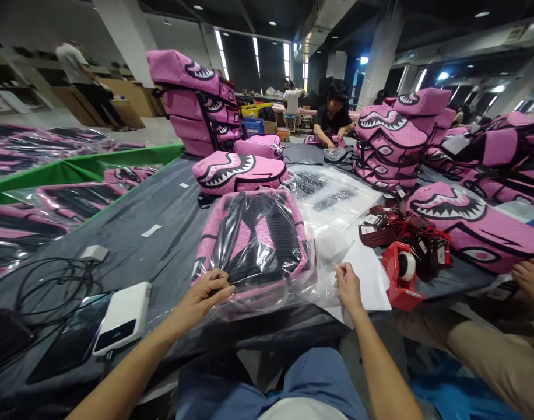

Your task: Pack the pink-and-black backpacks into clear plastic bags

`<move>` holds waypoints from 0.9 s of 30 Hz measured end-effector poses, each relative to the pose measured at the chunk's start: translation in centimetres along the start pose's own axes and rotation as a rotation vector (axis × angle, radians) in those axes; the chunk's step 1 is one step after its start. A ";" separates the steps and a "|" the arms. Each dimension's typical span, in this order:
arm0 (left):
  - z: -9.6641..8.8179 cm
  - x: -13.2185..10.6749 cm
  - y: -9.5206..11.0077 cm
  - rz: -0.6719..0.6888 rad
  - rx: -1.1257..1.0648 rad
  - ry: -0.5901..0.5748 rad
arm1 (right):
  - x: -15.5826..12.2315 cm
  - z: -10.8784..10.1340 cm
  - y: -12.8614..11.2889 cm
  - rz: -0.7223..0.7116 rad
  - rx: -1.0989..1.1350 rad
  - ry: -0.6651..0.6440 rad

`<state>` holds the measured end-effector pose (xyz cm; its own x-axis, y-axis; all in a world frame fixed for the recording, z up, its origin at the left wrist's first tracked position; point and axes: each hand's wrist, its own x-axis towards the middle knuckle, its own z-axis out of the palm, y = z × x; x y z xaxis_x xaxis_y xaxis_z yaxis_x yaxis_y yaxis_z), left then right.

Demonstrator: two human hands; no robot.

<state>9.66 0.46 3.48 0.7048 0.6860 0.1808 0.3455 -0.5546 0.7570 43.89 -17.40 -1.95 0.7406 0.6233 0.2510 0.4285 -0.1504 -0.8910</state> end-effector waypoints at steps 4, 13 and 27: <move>0.0 0.1 -0.1 0.008 0.004 0.017 | -0.5 -7.2 -0.6 -0.035 -0.110 0.130; 0.2 0.2 -0.7 0.005 -0.013 0.046 | -0.3 -22.2 3.7 0.251 -0.504 0.540; 0.4 0.1 -0.4 -0.028 -0.014 0.049 | 0.4 -19.1 4.9 0.447 -0.083 0.508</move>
<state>9.83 0.53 2.93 0.6635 0.7237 0.1899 0.3555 -0.5282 0.7711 56.20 -32.57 0.99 0.9981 0.0528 0.0305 0.0484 -0.3807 -0.9234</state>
